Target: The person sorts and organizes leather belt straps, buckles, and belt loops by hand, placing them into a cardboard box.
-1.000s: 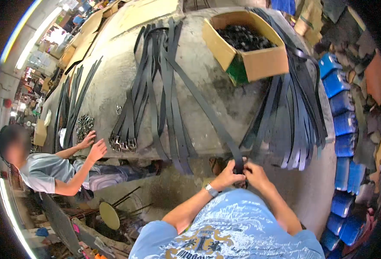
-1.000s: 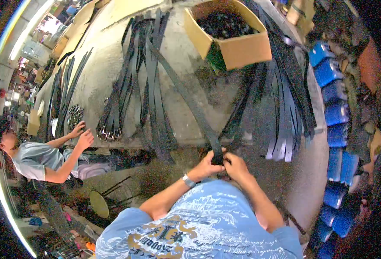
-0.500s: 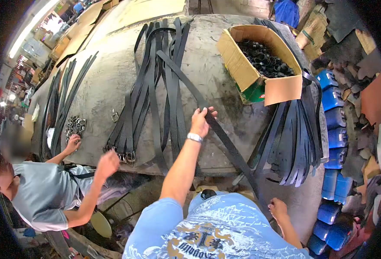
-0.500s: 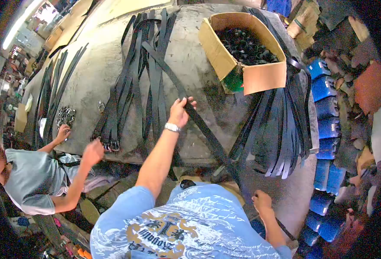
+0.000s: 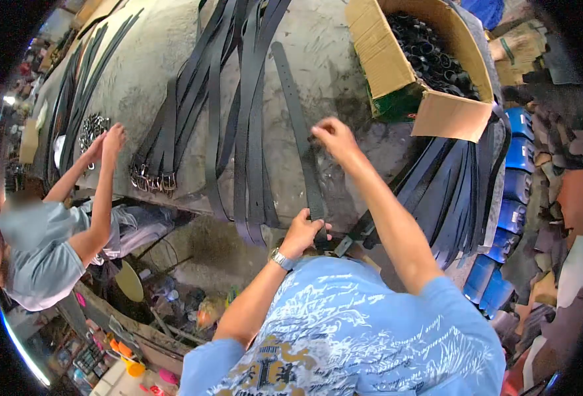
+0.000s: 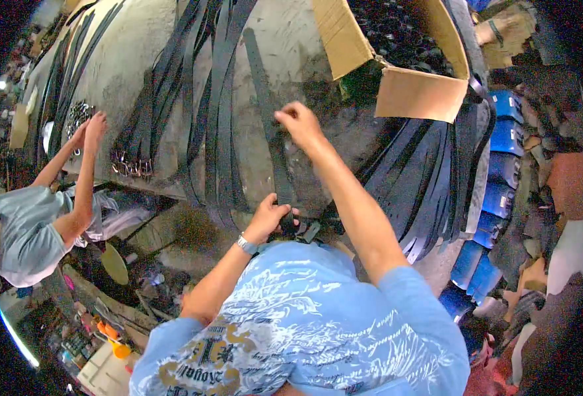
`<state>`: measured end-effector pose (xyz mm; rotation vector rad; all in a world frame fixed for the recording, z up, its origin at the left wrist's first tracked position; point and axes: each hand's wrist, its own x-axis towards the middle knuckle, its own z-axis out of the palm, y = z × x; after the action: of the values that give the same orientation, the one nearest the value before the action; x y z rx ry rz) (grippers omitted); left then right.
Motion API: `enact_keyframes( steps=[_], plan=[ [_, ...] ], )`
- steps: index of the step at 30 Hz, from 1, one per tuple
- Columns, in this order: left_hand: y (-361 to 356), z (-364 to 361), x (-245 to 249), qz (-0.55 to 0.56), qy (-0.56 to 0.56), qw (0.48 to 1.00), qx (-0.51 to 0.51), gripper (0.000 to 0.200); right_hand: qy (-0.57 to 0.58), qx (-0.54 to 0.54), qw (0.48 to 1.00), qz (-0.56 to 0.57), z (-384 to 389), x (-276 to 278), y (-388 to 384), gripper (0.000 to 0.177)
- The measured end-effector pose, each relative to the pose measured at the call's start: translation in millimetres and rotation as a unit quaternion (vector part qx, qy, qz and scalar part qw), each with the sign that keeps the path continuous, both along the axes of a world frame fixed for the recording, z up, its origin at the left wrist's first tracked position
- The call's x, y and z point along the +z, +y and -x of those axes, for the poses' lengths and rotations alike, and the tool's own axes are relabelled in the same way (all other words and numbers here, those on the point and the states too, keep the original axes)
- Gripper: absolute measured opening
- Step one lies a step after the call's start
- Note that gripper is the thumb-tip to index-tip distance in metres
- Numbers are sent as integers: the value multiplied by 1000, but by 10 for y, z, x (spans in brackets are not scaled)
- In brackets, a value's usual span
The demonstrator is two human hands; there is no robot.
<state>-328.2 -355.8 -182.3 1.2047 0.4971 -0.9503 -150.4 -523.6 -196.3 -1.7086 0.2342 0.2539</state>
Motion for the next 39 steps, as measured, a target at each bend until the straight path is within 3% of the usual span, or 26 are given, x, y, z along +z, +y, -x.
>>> enact_keyframes(
  steps=[1, 4, 9, 15, 18, 21, 24, 27, 34, 39],
  plan=[
    [-13, 19, 8, 12, 25, 999, 36, 22, -32, 15, 996, 77, -157, 113, 50, 31],
    [-8, 7, 123, -3, -5, 1000, 19, 23, -26, 83, 977, 192, -371, -47, 6, 35],
    [-51, 8, 88, -1, 2, 1000, 16, 29, -67, 95, 975, 191, -274, -334, -202, 30],
    [-11, 31, -17, 5, -15, 1000, 18, 26, -22, 89, 976, 197, -278, 99, -67, 39],
    [-19, 3, 53, -12, -3, 1000, 14, 24, -165, 115, 921, 334, -200, 263, 29, 43],
    [-34, -37, 137, -22, 8, 1000, 21, 23, -163, 190, 891, 378, -226, 373, 111, 41],
    [-27, -81, 195, -17, 25, 999, 25, 25, -140, 213, 888, 383, -333, 178, 116, 37],
    [-18, -80, 182, -7, 31, 999, 33, 25, -237, 147, 875, 396, -438, 98, 74, 33],
    [20, -38, 57, 18, 16, 999, 40, 22, -370, 222, 813, 392, -155, 206, -77, 34],
    [63, -6, -49, 14, -1, 1000, 6, 23, -342, 227, 829, 380, 72, 202, -105, 33]
  ],
)
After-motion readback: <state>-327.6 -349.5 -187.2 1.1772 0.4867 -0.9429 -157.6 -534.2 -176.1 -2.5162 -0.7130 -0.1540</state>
